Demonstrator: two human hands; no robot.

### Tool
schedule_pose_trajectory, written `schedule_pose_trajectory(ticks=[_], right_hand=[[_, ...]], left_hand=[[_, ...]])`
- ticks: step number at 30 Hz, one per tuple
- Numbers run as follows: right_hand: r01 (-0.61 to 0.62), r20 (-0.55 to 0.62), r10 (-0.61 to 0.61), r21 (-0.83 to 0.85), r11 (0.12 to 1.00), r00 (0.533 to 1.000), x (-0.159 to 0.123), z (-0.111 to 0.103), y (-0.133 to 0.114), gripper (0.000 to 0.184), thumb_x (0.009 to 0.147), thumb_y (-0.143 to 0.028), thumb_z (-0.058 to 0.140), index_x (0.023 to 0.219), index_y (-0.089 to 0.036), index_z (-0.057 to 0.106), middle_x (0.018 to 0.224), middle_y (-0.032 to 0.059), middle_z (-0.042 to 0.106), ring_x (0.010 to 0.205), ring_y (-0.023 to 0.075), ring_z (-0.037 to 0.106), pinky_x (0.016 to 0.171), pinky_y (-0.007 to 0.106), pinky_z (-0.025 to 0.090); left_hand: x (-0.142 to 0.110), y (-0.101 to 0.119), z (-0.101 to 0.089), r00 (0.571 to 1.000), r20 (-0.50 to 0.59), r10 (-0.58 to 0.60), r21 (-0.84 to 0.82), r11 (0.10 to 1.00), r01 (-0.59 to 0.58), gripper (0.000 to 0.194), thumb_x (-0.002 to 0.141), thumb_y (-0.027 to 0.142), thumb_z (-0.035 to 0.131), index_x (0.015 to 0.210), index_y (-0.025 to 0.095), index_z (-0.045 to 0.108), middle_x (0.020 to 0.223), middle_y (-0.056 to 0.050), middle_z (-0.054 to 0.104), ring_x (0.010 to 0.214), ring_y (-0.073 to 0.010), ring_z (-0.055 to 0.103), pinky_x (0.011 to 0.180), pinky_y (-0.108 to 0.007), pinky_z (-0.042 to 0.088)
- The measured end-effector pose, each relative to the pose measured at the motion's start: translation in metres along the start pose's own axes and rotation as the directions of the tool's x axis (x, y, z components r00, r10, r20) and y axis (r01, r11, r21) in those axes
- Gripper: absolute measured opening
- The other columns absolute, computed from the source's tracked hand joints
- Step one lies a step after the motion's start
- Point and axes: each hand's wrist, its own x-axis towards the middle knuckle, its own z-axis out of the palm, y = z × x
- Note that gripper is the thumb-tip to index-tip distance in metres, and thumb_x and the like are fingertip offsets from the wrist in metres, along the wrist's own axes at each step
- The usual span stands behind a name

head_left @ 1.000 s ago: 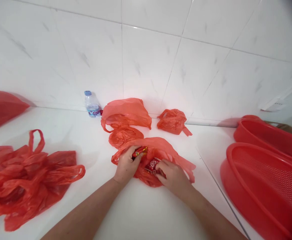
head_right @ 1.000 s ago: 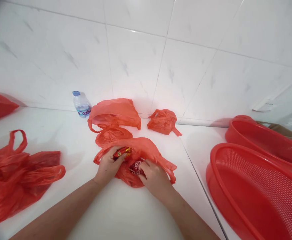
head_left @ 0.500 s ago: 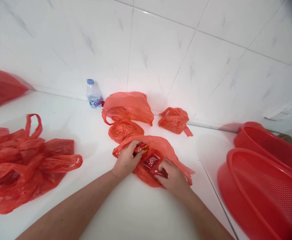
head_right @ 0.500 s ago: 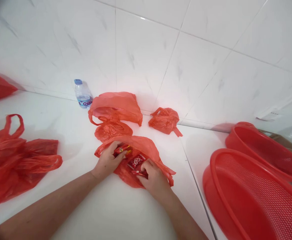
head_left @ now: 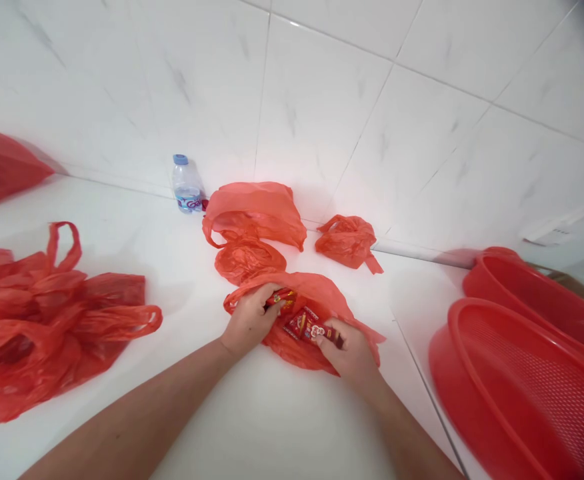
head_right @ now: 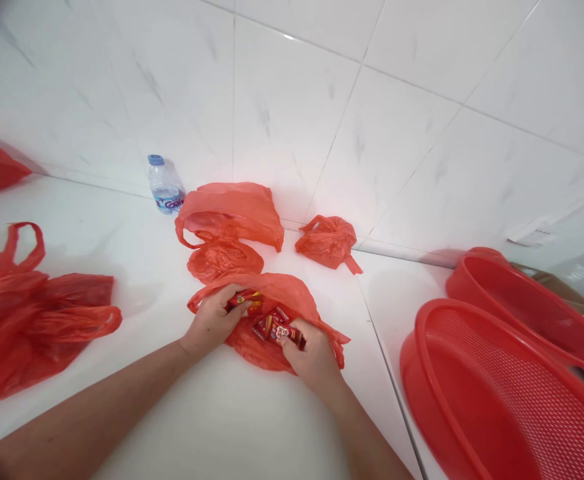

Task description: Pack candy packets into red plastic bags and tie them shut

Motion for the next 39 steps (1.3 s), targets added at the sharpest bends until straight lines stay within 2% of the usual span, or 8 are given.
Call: schedule_pose_trajectory(ticks=[4,10,13,16,23,29,34,39], right_hand=[[0.052,0.048,-0.051,-0.026,0.998,0.998,0.001,0.004,0.008,0.008,0.077,-0.03,0.053,0.074,-0.023,0.057,0.064,-0.0044,0.054,0.057,0.0126,0.049,0.053,0.024,0.04],[0.147,-0.186,-0.173,-0.143,0.979,0.967,0.011,0.018,0.025,0.034,0.083,-0.033,0.049,0.116,-0.024,0.056,0.114,0.0041,0.062,0.103,0.0203,0.058,0.09,0.036,0.047],[0.349,-0.069,-0.37,-0.21,0.913,0.927,0.016,0.024,0.026,0.043,0.082,-0.02,0.047,0.125,-0.025,0.052,0.13,0.0042,0.053,0.119,0.0207,0.049,0.1,0.038,0.042],[0.436,0.01,-0.451,-0.276,0.857,0.893,0.019,0.027,0.027,0.058,0.076,-0.01,0.045,0.132,-0.026,0.046,0.134,0.0046,0.049,0.123,0.0219,0.046,0.102,0.041,0.04],[0.309,-0.033,-0.327,-0.249,0.918,0.944,0.021,0.028,0.029,0.04,0.075,-0.014,0.049,0.113,-0.025,0.056,0.106,0.0037,0.063,0.094,0.0198,0.06,0.079,0.035,0.051],[0.246,-0.097,-0.272,-0.215,0.945,0.957,0.018,0.029,0.03,0.02,0.08,-0.022,0.047,0.097,-0.024,0.057,0.089,0.0008,0.065,0.075,0.0168,0.061,0.066,0.03,0.049],[0.169,-0.287,-0.209,-0.157,0.973,0.935,0.019,0.028,0.033,0.025,0.078,-0.032,0.052,0.101,-0.022,0.056,0.097,0.0039,0.067,0.088,0.0205,0.063,0.075,0.033,0.05],[0.166,-0.317,-0.191,-0.105,0.981,0.929,0.017,0.025,0.03,0.023,0.081,-0.034,0.05,0.1,-0.022,0.055,0.098,0.0042,0.067,0.088,0.0204,0.062,0.075,0.034,0.05]], left_hand=[[-0.001,-0.002,0.001,1.0,-0.015,-0.017,0.028,0.999,0.017,0.02,0.083,0.024,0.051,0.1,0.023,0.061,0.096,-0.001,0.069,0.087,-0.0186,0.064,0.077,-0.031,0.051],[0.0,-0.001,0.002,1.0,0.005,-0.019,0.041,0.999,0.019,0.022,0.083,0.022,0.051,0.103,0.023,0.061,0.096,0.0,0.069,0.087,-0.0173,0.064,0.081,-0.031,0.051],[0.0,0.0,0.001,1.0,0.01,-0.004,0.029,1.0,0.004,0.024,0.083,0.022,0.05,0.105,0.024,0.06,0.099,0.001,0.069,0.09,-0.017,0.064,0.082,-0.031,0.05],[0.0,0.001,0.001,1.0,0.011,-0.012,0.027,1.0,0.012,0.021,0.084,0.023,0.051,0.102,0.024,0.06,0.098,0.001,0.069,0.09,-0.0171,0.063,0.082,-0.031,0.05],[0.0,-0.002,0.003,1.0,-0.027,-0.016,0.01,1.0,0.016,0.02,0.083,0.021,0.051,0.1,0.023,0.06,0.095,0.001,0.068,0.088,-0.0159,0.063,0.083,-0.03,0.05],[-0.002,0.002,0.001,0.999,-0.016,0.036,0.032,0.999,-0.036,0.027,0.079,0.013,0.051,0.103,0.022,0.059,0.096,0.0,0.068,0.087,-0.0157,0.063,0.08,-0.028,0.05],[-0.003,0.004,-0.001,0.999,-0.002,0.038,0.016,0.999,-0.038,0.03,0.079,0.011,0.048,0.103,0.023,0.06,0.091,0.001,0.069,0.082,-0.0143,0.064,0.075,-0.026,0.051],[-0.003,0.003,0.001,1.0,0.026,0.012,-0.088,0.996,-0.01,0.022,0.081,0.014,0.05,0.098,0.023,0.061,0.093,0.001,0.068,0.081,-0.0137,0.065,0.069,-0.024,0.053]])
